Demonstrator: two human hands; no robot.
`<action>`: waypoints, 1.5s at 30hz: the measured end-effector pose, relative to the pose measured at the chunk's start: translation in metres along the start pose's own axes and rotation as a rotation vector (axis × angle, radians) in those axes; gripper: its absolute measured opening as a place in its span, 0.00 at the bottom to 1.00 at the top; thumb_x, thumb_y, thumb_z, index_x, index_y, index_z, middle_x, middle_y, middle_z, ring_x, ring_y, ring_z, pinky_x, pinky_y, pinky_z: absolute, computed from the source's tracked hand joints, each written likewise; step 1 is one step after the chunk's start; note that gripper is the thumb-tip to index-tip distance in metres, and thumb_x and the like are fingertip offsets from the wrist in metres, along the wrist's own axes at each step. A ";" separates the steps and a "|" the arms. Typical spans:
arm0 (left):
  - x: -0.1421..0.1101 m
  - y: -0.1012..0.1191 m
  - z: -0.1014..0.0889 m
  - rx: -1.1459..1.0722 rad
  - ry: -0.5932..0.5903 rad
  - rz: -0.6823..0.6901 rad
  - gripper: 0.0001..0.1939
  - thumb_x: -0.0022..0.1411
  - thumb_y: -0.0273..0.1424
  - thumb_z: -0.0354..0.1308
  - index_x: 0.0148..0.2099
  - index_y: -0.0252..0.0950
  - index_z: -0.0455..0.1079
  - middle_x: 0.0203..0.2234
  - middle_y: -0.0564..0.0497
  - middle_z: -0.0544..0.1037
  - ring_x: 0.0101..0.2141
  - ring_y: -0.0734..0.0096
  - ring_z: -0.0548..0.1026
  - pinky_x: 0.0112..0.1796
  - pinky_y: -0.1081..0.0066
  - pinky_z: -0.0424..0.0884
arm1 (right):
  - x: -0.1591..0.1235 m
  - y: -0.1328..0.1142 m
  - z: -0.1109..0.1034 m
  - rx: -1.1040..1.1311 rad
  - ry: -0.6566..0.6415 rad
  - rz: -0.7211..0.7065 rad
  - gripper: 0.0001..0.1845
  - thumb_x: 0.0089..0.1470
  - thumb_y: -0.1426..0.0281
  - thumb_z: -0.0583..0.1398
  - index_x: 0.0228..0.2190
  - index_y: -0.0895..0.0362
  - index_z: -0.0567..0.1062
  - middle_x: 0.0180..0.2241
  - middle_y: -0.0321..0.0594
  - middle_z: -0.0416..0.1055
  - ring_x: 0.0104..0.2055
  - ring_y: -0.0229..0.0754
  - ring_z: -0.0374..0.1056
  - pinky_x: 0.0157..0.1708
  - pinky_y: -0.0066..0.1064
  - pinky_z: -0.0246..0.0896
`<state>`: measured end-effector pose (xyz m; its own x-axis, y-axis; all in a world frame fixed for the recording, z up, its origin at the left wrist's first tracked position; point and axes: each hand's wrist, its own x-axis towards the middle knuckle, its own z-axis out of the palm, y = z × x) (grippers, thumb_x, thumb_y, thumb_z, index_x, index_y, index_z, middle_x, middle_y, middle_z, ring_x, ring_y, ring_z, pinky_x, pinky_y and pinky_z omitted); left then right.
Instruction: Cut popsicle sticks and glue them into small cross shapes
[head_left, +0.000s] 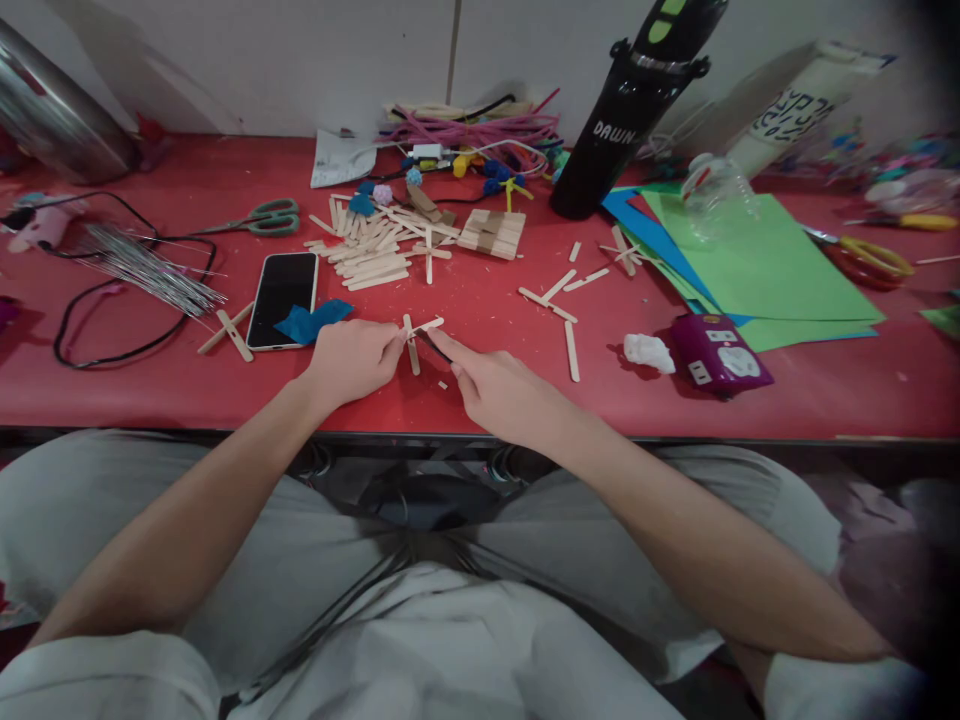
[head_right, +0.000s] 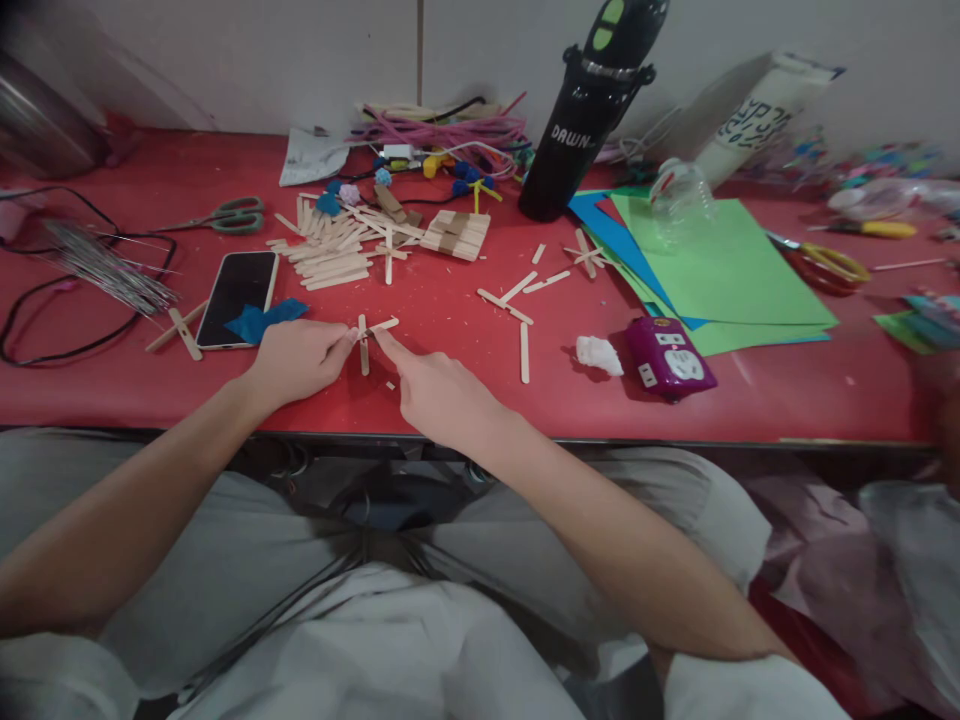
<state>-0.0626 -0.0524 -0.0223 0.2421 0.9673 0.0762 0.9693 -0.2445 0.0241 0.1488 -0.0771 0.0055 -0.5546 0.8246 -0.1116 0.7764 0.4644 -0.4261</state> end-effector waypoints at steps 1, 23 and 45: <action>0.000 0.000 0.000 0.003 -0.001 -0.001 0.25 0.69 0.41 0.40 0.33 0.37 0.76 0.29 0.45 0.81 0.31 0.61 0.77 0.24 0.67 0.46 | 0.000 -0.001 0.000 0.004 -0.002 0.003 0.35 0.62 0.75 0.48 0.68 0.54 0.52 0.31 0.44 0.75 0.25 0.40 0.63 0.25 0.28 0.48; 0.001 0.000 0.000 -0.011 0.004 0.014 0.25 0.69 0.41 0.40 0.32 0.37 0.74 0.29 0.45 0.81 0.31 0.60 0.78 0.24 0.67 0.47 | 0.002 0.001 0.001 -0.048 -0.007 0.002 0.34 0.62 0.73 0.47 0.68 0.54 0.52 0.31 0.45 0.76 0.25 0.41 0.64 0.25 0.29 0.48; 0.001 -0.001 0.002 -0.007 0.027 0.079 0.23 0.69 0.38 0.41 0.34 0.37 0.76 0.31 0.46 0.82 0.32 0.59 0.78 0.25 0.66 0.49 | 0.002 -0.011 -0.002 -0.128 -0.063 0.037 0.38 0.59 0.77 0.49 0.69 0.54 0.49 0.36 0.50 0.78 0.29 0.44 0.69 0.27 0.30 0.51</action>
<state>-0.0638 -0.0514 -0.0247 0.3164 0.9428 0.1050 0.9470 -0.3205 0.0236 0.1399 -0.0794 0.0119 -0.5392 0.8219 -0.1835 0.8264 0.4744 -0.3034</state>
